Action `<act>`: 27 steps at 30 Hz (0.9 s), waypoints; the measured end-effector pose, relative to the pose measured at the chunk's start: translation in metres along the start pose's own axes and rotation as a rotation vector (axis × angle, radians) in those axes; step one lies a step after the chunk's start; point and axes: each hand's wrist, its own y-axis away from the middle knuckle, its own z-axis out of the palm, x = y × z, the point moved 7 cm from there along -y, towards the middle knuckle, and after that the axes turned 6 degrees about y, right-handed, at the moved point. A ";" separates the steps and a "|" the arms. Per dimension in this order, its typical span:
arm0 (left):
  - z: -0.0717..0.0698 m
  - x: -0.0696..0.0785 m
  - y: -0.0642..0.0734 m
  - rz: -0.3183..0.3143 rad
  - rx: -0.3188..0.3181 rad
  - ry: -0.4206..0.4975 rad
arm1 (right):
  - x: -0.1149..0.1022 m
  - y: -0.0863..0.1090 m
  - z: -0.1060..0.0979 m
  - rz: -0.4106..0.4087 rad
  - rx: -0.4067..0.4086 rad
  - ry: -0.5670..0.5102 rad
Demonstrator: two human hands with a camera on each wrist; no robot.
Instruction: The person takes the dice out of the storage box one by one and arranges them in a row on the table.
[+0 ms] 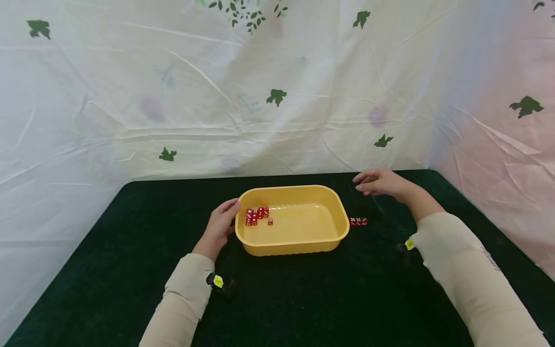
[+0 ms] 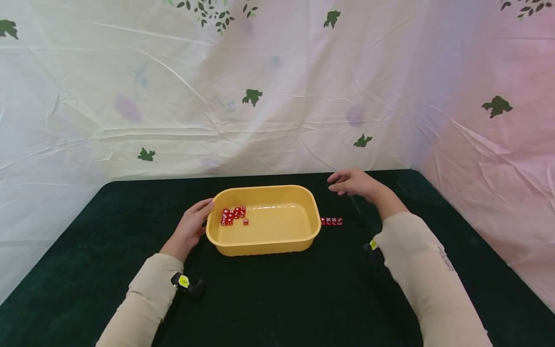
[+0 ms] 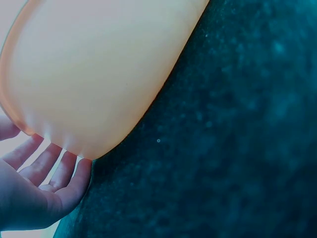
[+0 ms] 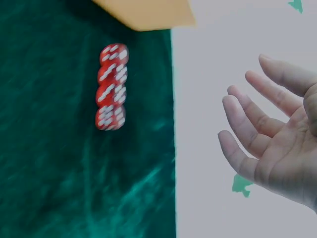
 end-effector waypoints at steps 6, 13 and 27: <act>-0.002 0.001 0.001 0.003 0.008 0.005 | -0.033 -0.009 -0.004 -0.051 0.014 0.009; -0.004 0.004 0.006 0.025 0.015 -0.004 | -0.073 -0.021 0.007 -0.116 0.007 0.027; -0.002 0.000 0.002 0.007 0.004 0.003 | -0.113 -0.040 0.040 -0.170 -0.016 0.034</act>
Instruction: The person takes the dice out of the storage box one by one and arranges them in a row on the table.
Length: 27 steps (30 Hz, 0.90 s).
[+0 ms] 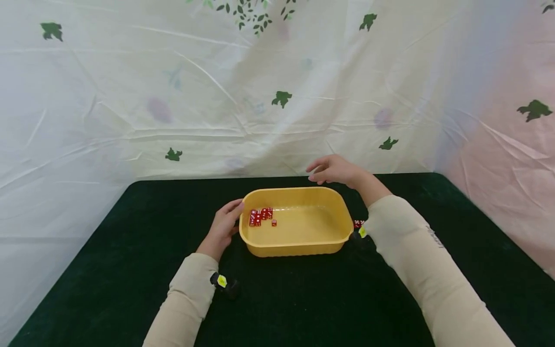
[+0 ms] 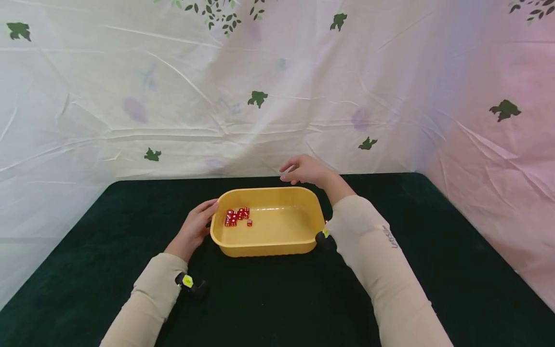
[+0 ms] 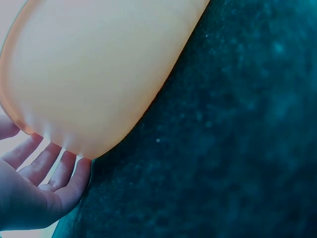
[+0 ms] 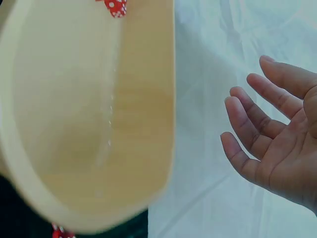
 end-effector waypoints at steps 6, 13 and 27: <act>0.000 0.001 0.000 0.004 -0.002 -0.001 | -0.004 -0.011 0.018 -0.012 0.001 -0.036; 0.002 -0.001 0.000 -0.006 -0.010 -0.007 | -0.002 -0.021 0.047 -0.013 -0.022 -0.106; 0.000 0.001 0.001 -0.005 0.001 -0.004 | -0.001 -0.030 0.089 0.001 -0.083 -0.164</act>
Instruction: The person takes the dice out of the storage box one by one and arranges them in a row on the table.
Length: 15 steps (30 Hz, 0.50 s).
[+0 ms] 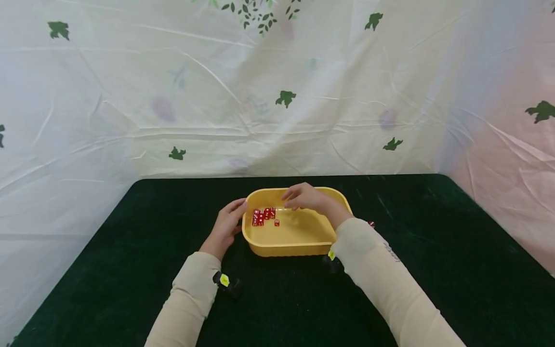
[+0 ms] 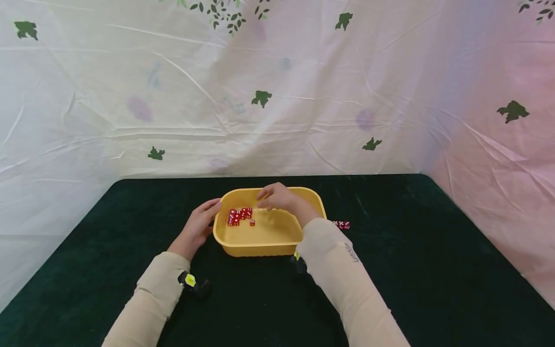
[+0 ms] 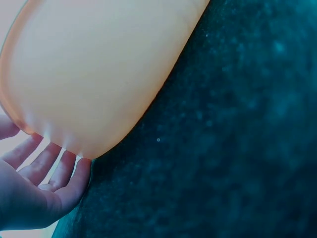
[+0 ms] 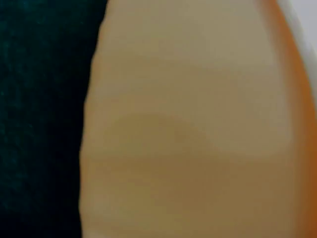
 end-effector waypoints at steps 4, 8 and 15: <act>-0.001 0.000 -0.001 -0.007 0.006 -0.010 | -0.002 -0.002 0.009 -0.033 -0.025 0.013; -0.001 0.000 -0.001 -0.004 0.003 -0.011 | -0.002 -0.005 0.017 -0.042 -0.043 0.017; -0.001 -0.001 -0.003 -0.006 0.004 -0.004 | 0.005 -0.010 0.030 0.000 -0.052 0.002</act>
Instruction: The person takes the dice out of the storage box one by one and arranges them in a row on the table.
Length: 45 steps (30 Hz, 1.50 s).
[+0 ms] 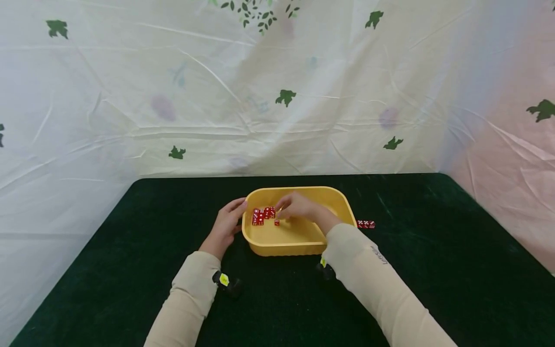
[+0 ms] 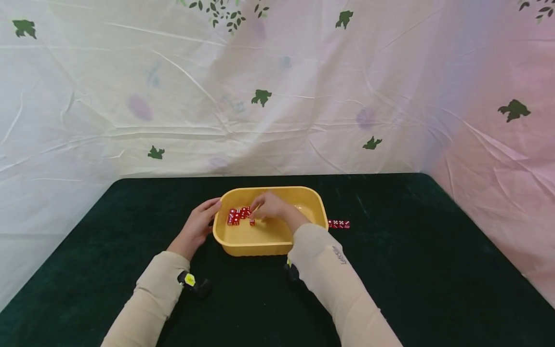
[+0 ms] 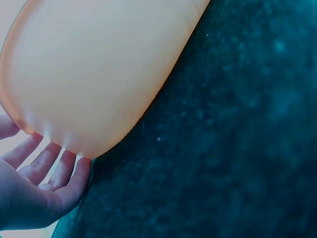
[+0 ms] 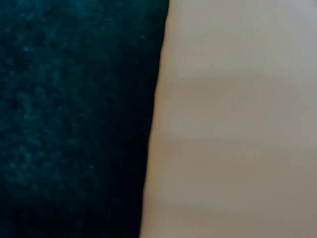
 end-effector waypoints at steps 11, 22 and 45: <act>-0.001 0.001 -0.001 0.003 0.005 -0.006 | 0.003 0.000 0.008 0.036 -0.002 0.043; 0.001 0.000 -0.001 0.003 0.002 0.001 | 0.008 -0.004 0.012 0.021 -0.019 0.107; 0.000 0.000 0.000 0.006 -0.003 -0.001 | -0.001 -0.003 0.009 -0.020 -0.040 0.145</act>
